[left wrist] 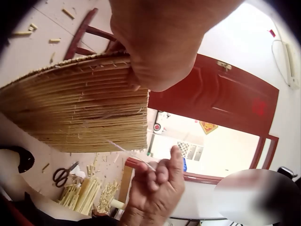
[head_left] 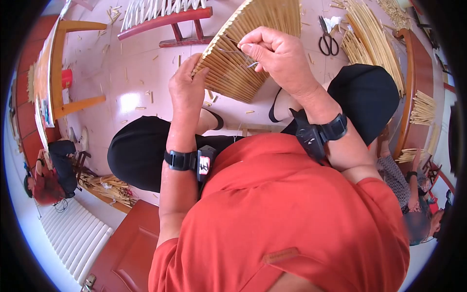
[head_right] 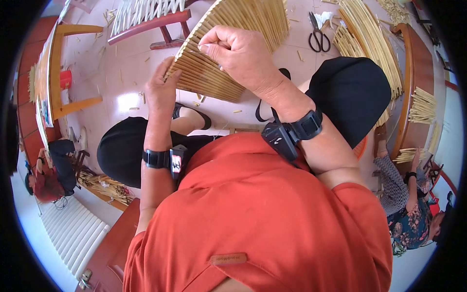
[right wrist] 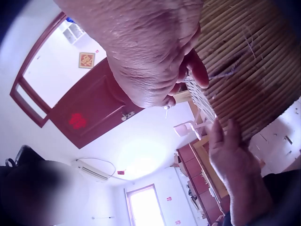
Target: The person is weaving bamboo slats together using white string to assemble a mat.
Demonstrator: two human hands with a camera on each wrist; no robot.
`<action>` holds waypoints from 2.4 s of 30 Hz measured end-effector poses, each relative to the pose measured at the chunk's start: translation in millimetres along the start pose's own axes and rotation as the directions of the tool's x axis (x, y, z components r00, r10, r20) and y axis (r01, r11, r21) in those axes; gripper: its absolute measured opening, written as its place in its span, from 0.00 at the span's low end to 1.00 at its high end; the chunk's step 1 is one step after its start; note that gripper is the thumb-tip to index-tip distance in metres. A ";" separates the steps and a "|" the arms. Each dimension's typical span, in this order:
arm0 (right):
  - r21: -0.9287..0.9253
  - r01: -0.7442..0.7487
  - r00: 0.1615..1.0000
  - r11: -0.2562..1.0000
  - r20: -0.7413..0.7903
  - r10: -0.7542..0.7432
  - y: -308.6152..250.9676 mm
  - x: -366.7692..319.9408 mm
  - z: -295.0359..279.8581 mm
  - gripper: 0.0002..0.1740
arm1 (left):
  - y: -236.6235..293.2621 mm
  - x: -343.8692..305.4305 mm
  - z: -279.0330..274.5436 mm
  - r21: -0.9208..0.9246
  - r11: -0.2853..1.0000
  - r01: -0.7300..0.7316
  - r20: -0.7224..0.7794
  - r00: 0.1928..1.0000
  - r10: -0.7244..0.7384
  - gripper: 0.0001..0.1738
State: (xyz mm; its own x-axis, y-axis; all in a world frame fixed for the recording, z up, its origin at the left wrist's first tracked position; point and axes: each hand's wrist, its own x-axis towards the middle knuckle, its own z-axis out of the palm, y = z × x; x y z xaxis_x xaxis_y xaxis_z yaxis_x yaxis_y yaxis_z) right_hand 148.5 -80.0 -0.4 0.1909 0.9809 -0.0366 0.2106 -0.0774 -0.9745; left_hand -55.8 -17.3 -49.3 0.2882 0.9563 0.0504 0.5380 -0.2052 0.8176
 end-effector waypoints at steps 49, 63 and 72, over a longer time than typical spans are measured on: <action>-0.069 0.104 0.994 0.992 -0.006 -0.105 31.0 8.9 -3.0 0.14 | 43.4 36.6 28.1 0.516 0.838 -0.179 -0.025 0.974 0.224 0.15; -0.086 0.155 0.987 0.984 -0.030 -0.158 35.9 8.1 -2.3 0.15 | 45.3 35.1 28.4 0.515 0.839 -0.177 -0.016 0.976 0.216 0.14; -0.062 0.139 0.990 0.988 -0.012 -0.140 37.3 8.0 0.0 0.14 | 45.0 35.4 27.4 0.533 0.827 -0.180 -0.006 0.976 0.217 0.13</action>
State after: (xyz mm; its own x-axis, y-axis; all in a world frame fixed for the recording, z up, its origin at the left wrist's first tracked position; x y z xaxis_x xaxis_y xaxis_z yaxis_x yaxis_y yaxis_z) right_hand 157.9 -75.1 -37.1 0.1705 0.9800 0.1030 0.2942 0.0492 -0.9545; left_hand 0.4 1.6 -26.5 0.3930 0.8904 0.2298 0.8148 -0.4530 0.3617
